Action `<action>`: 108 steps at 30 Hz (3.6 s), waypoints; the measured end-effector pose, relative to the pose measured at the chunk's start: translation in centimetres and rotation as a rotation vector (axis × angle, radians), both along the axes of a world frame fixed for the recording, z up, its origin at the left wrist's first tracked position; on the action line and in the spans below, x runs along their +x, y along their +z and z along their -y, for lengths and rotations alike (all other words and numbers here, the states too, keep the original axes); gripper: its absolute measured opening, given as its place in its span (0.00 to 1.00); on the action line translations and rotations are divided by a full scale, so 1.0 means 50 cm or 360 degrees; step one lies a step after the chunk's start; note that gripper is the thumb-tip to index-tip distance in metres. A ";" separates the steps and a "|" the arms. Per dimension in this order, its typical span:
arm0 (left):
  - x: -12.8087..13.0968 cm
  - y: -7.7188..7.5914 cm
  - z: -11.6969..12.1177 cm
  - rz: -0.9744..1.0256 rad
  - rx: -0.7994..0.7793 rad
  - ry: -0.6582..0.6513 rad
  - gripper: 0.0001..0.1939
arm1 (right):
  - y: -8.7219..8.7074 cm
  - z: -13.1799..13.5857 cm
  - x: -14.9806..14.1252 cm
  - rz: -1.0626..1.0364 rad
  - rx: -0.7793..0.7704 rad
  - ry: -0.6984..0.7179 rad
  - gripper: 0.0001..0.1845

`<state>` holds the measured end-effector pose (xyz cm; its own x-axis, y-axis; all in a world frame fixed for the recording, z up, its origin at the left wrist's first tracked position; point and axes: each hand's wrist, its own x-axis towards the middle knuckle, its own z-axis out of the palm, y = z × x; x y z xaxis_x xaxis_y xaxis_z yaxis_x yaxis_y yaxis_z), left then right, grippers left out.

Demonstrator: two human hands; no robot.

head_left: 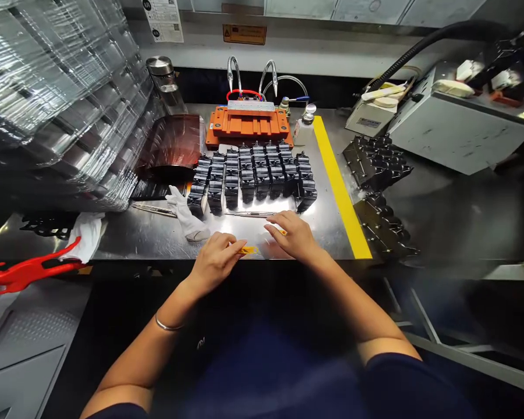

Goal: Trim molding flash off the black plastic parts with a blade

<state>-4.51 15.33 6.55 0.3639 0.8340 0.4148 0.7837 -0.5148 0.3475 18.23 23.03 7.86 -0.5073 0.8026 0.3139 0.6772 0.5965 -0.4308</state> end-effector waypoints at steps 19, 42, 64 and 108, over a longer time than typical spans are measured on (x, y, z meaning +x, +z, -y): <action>-0.039 -0.035 -0.030 -0.0038 -0.0730 -0.0018 0.13 | 0.022 0.043 -0.046 0.0595 -0.0452 0.0294 0.12; -0.028 -0.018 0.016 0.0071 -0.0706 0.0066 0.09 | 0.080 0.062 -0.063 0.0820 -0.0497 0.0381 0.14; -0.016 0.002 0.041 0.0219 -0.0904 -0.0109 0.09 | 0.113 0.048 -0.062 0.0927 -0.0869 0.0406 0.12; -0.025 0.002 0.044 0.0428 -0.0963 -0.0046 0.09 | 0.092 0.011 -0.052 0.0382 -0.1475 0.0468 0.14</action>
<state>-5.74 13.14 6.64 0.3386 0.9399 -0.0442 0.6180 -0.1867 0.7637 15.61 22.49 12.47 -0.6930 0.5111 -0.5085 0.6865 0.2524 -0.6819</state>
